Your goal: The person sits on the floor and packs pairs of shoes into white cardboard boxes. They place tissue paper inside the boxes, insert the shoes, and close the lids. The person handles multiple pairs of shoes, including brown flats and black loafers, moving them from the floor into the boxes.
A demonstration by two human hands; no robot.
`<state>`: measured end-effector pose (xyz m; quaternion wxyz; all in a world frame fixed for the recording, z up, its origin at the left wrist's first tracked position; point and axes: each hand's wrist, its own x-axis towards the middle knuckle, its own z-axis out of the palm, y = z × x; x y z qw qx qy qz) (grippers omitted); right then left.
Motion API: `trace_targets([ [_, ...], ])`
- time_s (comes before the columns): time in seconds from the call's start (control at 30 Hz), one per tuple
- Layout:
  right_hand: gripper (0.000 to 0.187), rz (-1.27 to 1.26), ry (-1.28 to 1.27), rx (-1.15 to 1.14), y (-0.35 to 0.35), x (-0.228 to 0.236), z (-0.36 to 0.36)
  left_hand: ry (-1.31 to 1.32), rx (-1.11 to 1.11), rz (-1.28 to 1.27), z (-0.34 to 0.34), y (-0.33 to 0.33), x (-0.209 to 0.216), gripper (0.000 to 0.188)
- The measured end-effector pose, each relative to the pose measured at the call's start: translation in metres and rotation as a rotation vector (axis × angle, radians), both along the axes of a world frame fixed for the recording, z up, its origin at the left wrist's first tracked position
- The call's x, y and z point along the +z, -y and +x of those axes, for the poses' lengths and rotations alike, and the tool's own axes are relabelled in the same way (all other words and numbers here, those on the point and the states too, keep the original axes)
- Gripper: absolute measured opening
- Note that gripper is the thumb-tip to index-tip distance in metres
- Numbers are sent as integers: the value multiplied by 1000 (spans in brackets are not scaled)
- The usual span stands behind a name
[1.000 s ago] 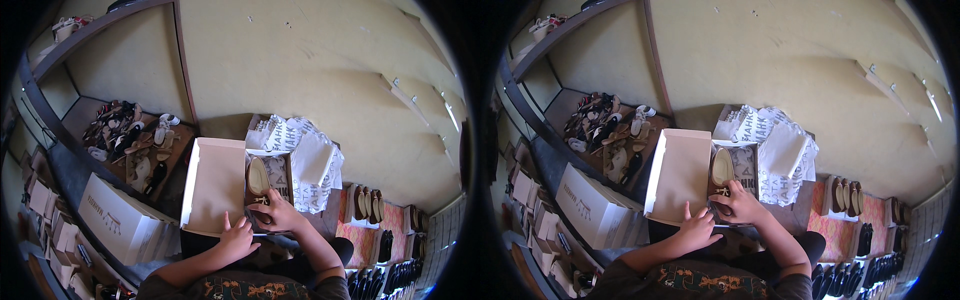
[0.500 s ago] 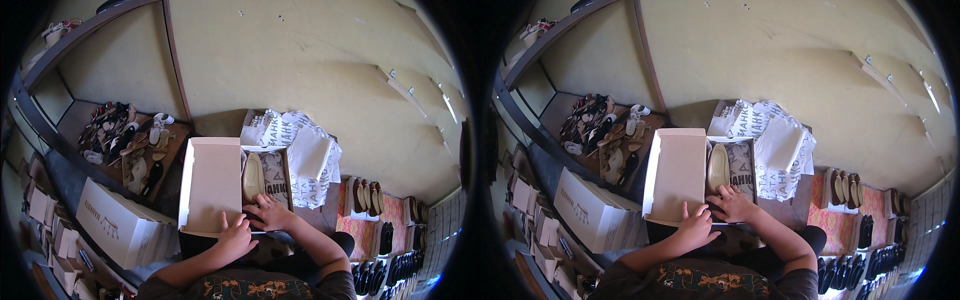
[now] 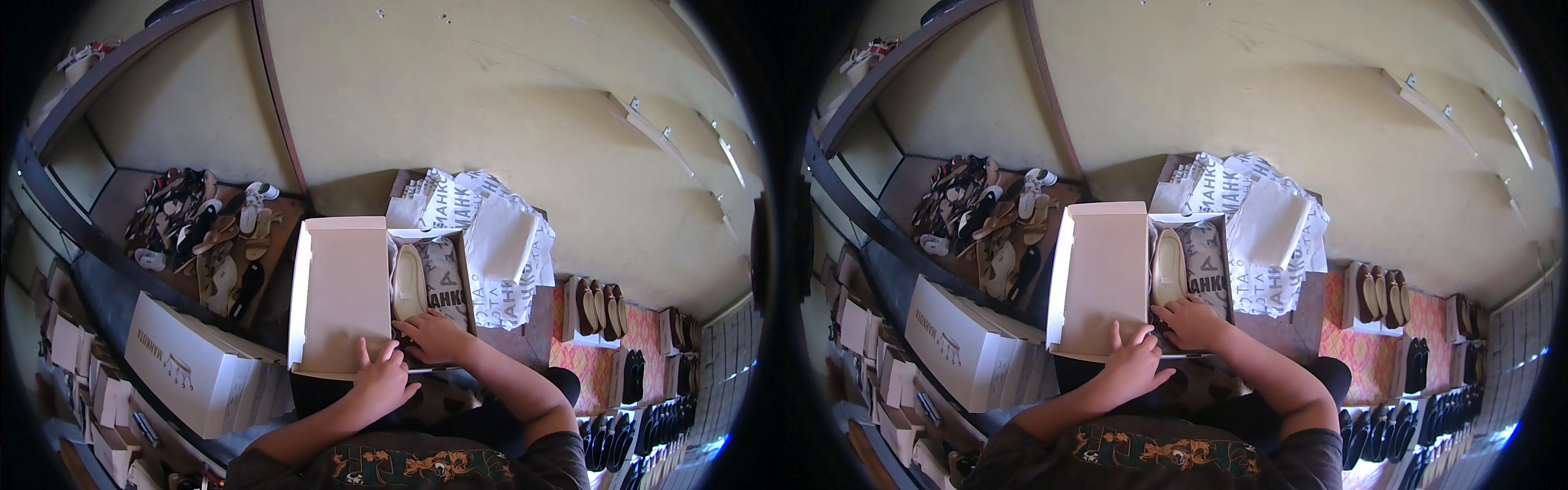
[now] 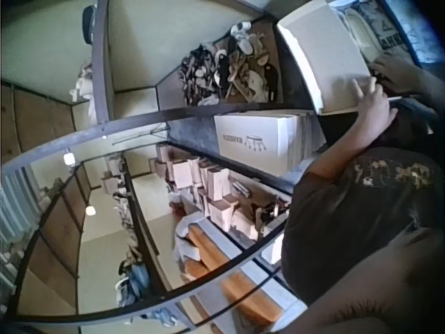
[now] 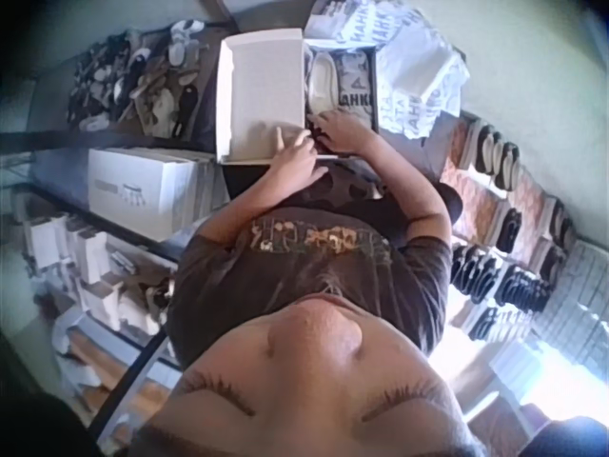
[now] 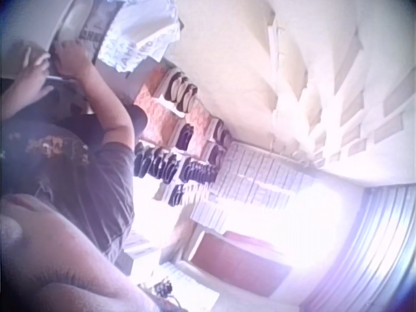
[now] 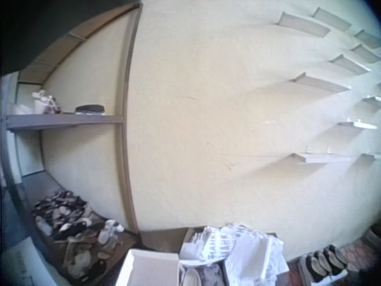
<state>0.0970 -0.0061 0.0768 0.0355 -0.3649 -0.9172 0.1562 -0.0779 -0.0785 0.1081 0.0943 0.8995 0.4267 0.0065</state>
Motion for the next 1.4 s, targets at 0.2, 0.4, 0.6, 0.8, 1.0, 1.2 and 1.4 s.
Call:
trace_targets([
  [0.2, 51, -79, -225, -24, -2, 8, 11, 315, 38, -115, -16, -10, 8, 44],
  [0.4, 44, 100, -598, -410, 7, 39, 44, 494, 499, 210, -77, -41, 27, 44],
  [0.6, 47, -36, -840, -691, 10, -19, 66, 732, 800, 158, -97, -55, 31, 44],
  [0.8, 46, -387, -1203, -711, 8, -44, 67, 1212, 814, -276, -102, -61, 57, 29],
  [1.0, 47, -528, -1346, -764, 13, -31, 70, 1246, 96, -146, -45, -65, 91, 28],
  [1.2, 64, -525, -1513, -593, 38, 33, 66, 1179, 74, -379, 23, -64, 54, 29],
  [1.4, 49, -489, -1357, -725, 45, 34, 82, 788, 6, -32, 48, -70, 12, 26],
])
